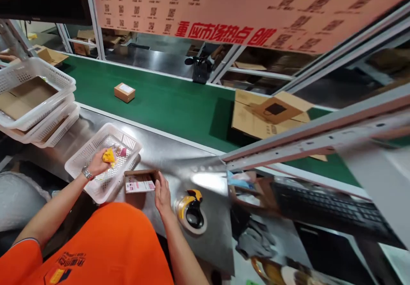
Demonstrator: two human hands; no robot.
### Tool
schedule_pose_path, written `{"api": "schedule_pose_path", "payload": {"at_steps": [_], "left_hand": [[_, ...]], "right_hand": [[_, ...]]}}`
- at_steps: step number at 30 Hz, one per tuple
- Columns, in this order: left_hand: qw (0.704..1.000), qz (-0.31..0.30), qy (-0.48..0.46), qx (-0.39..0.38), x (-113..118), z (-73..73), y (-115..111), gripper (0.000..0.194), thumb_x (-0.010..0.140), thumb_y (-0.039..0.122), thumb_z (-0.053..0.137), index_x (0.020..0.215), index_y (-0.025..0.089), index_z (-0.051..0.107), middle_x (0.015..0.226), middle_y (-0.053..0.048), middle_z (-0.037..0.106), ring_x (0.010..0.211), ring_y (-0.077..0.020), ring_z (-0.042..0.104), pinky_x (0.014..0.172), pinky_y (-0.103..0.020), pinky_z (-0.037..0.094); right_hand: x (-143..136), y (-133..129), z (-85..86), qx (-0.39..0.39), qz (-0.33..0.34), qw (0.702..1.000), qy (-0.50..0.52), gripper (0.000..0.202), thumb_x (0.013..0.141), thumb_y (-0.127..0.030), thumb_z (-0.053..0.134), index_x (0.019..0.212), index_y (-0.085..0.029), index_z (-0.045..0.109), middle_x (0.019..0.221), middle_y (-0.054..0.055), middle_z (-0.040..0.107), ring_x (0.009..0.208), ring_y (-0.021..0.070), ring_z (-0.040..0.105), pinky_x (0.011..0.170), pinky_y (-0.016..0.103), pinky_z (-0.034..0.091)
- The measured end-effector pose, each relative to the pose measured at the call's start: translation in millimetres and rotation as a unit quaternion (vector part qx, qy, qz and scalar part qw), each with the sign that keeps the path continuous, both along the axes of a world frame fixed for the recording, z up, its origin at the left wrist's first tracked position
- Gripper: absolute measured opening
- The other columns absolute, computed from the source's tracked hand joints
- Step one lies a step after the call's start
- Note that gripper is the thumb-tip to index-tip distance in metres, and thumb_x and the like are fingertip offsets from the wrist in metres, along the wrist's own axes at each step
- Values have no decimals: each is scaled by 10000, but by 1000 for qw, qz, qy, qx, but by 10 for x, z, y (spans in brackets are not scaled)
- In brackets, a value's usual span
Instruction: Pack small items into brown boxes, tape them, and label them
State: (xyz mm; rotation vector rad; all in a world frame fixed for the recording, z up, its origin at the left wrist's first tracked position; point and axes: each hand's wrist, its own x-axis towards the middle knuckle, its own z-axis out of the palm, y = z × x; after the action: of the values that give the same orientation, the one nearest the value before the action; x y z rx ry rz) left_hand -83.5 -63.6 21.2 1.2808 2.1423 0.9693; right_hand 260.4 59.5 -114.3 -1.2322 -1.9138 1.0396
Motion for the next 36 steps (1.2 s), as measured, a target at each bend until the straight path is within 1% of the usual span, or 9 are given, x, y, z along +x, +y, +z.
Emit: {"api": "schedule_pose_path", "payload": {"at_steps": [3,6,10,14,21,27,29,32,36], "left_hand": [[986,-165,0,0,651,-52,199,493,815,88,699,1291,211,740,1121,-72,807,1030,-245,772,982,-375,643],[971,-227,45,-57,1148,-153,374,677,832,101,730,1495,212,657,1395,-156,751,1264,-340,750,1130,-495,622],[960,-264,82,-46,1303,-278,433,998,824,159,796,1739,164,396,1722,-262,495,1572,-419,552,1326,-587,478],[944,-317,90,-13,1163,-369,357,924,875,238,788,1724,183,427,1800,-258,404,1673,-421,428,1380,-629,400],[930,-358,77,18,1009,-338,220,622,1004,241,636,1621,198,568,1581,-183,686,1517,-337,617,1326,-566,487],[977,-170,115,-63,293,-223,224,510,1077,231,550,1581,224,633,1572,-142,705,1492,-297,641,1339,-488,469],[976,-120,132,-126,-55,-249,247,636,1019,210,654,1649,225,570,1649,-152,638,1557,-310,581,1373,-483,419],[949,-99,152,-259,-432,-386,285,1111,788,237,946,1764,234,414,1788,-209,453,1644,-423,459,1374,-546,391],[895,-155,179,-378,-568,-650,449,1666,463,299,1145,1845,304,216,1919,-263,-5,1686,-683,153,1293,-792,348]], "right_hand": [[-12,-26,65,-13,3,1000,18,763,1125,-713,310,1591,-199,628,1596,193,668,1522,355,598,1313,625,456],[-30,-45,102,-19,4,999,36,820,1117,-753,289,1589,-178,634,1591,203,675,1528,369,593,1310,636,453],[-76,-67,133,-17,-3,999,35,886,1092,-810,283,1597,-171,632,1600,211,670,1531,372,593,1319,632,444],[-110,-83,159,-20,0,999,32,910,1094,-810,259,1626,-157,605,1623,222,645,1532,360,598,1312,597,469],[-104,-72,197,-1,6,999,39,727,1116,-716,379,1616,-241,611,1568,176,675,1474,326,632,1285,587,507],[-45,-87,193,39,1,999,21,640,1109,-643,474,1590,-251,632,1569,177,642,1484,332,610,1286,606,505],[-20,-94,176,48,2,999,17,648,1104,-637,498,1599,-237,618,1584,190,627,1499,345,597,1292,624,495],[16,-95,146,49,6,999,12,659,1101,-643,516,1608,-231,600,1585,196,629,1502,359,597,1289,641,494],[76,-95,119,45,8,999,-3,634,1112,-638,511,1604,-248,595,1578,186,642,1492,357,610,1262,631,523]]}}
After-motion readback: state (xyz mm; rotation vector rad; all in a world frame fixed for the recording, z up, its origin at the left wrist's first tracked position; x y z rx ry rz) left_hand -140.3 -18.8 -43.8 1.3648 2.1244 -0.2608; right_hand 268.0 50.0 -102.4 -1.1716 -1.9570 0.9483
